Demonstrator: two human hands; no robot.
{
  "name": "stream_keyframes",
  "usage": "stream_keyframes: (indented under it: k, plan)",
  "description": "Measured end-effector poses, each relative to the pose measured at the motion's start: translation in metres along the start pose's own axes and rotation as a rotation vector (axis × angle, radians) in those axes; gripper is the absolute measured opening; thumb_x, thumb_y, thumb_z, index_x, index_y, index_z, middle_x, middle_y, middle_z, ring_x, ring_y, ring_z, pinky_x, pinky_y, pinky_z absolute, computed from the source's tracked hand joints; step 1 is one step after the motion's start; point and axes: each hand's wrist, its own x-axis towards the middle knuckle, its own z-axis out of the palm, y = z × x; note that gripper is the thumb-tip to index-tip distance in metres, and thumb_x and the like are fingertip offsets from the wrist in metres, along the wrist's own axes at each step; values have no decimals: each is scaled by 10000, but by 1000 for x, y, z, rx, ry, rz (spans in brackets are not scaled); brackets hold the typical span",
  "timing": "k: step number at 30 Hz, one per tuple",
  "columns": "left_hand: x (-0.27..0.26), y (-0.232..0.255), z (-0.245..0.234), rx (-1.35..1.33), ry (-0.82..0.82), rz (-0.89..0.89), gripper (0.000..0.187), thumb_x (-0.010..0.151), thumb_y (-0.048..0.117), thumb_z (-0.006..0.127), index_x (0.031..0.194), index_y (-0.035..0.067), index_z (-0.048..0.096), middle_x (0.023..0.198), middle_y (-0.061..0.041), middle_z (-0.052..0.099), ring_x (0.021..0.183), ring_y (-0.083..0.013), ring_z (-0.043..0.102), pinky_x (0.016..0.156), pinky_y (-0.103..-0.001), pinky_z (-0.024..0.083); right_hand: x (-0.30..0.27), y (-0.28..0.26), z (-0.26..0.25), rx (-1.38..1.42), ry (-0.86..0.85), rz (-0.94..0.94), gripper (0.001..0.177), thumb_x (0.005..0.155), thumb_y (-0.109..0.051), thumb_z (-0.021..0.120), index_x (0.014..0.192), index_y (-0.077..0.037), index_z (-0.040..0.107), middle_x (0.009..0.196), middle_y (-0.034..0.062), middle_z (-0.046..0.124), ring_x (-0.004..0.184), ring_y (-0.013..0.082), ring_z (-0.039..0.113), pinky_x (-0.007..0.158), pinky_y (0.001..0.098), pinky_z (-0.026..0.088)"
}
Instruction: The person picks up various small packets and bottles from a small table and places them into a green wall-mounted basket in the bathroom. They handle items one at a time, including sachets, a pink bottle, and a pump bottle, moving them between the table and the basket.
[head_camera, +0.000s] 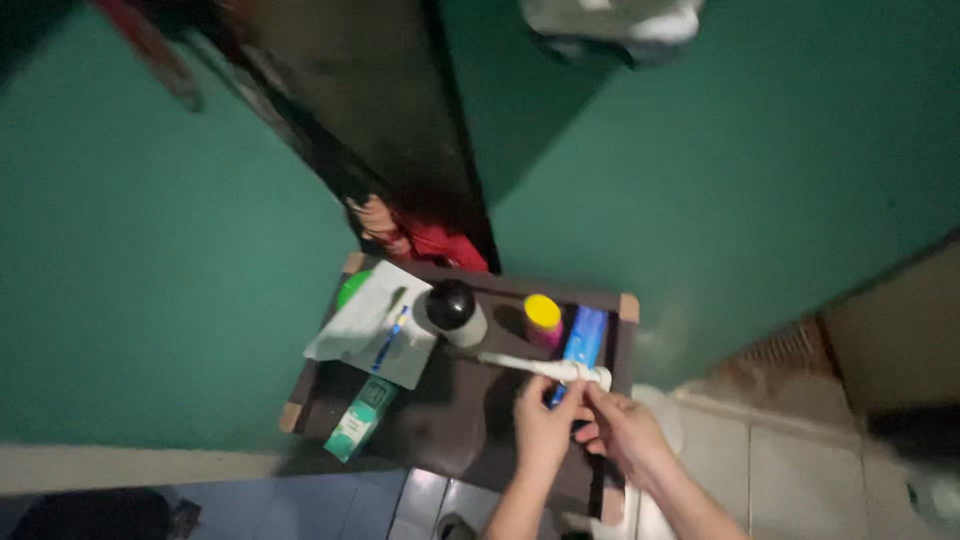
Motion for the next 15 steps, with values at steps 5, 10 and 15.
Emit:
stream_keyframes:
  k: [5, 10, 15]
  plan:
    - [11, 1, 1, 476, 77, 443, 328, 760, 279, 849, 994, 57, 791, 977, -119, 710, 953, -309, 688, 828, -405, 521, -16, -13, -10, -740, 337, -411, 259, 895, -249, 772, 1036, -35, 734, 755, 134, 739, 625, 228, 663, 579, 353, 519]
    - [15, 0, 8, 487, 71, 402, 356, 750, 291, 866, 1008, 61, 781, 1092, -128, 685, 1050, -319, 657, 893, -413, 506, -16, -21, -5, -932, 362, -750, 302, 809, -150, 785, 1091, -80, 703, 878, 113, 731, 720, 253, 716, 650, 361, 560]
    - [22, -4, 6, 513, 42, 446, 394, 738, 284, 882, 1022, 43, 752, 1115, -135, 671, 1057, -329, 652, 903, -418, 514, -2, -22, -6, -1043, 417, -786, 217, 819, -150, 786, 1028, -124, 732, 899, 95, 708, 784, 287, 711, 678, 387, 557]
